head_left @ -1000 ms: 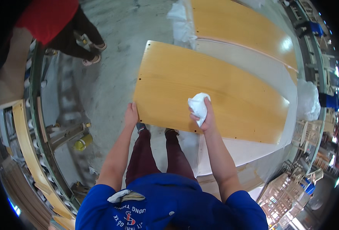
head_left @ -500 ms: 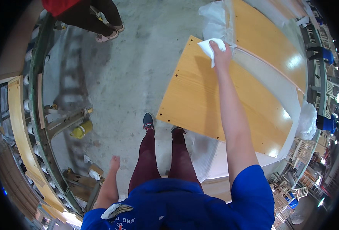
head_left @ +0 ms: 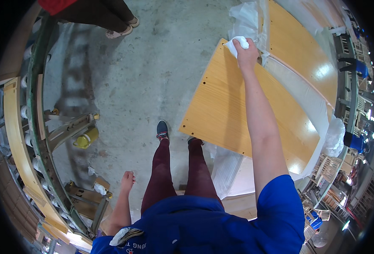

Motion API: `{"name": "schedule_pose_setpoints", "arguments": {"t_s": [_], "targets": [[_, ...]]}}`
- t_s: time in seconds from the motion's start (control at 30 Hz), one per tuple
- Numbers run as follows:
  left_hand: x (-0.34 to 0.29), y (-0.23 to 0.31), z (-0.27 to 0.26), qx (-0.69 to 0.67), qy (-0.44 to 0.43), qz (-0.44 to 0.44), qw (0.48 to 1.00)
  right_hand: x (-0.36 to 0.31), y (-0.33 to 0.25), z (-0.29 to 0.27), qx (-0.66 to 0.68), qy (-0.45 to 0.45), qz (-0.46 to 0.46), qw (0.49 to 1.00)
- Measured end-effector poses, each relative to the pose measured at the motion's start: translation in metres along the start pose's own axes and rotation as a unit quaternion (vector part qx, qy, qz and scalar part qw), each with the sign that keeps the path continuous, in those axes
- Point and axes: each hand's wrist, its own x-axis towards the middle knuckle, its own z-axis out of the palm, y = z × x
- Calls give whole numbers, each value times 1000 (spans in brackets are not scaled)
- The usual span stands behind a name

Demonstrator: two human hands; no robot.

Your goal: The person wipes the surface of light-colored wooden panels with a white cloth. They move along a roller conveyor, wiping multiple panels one by one, and also wipe panels stacked on the floor. Other workers are visible in the background assembling furniture.

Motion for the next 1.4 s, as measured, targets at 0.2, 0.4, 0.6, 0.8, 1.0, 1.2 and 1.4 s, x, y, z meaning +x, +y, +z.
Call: {"name": "schedule_pose_setpoints", "arguments": {"t_s": [0.2,0.4,0.6,0.8,1.0,1.2,1.4], "targets": [[8,3,1,-24,6,14,1000,4,8,4,-10,-14,-6,1000],[4,1,-6,-16,7,-4,1000,2,13,7,-6,-4,-6,1000],[5,4,3,-14,-2,6,1000,-18,4,1,-1,-18,9,1000],[20,18,8,-21,-24,48,998,-57,-1,-7,42,-19,22,999],[27,18,1,-12,-28,51,998,-106,-10,-15,60,-54,47,996],[32,16,-9,6,-39,59,997,-141,-8,-16,50,-64,68,994],[37,16,-14,5,-34,80,996,-147,-10,-15,45,-60,76,994]]}}
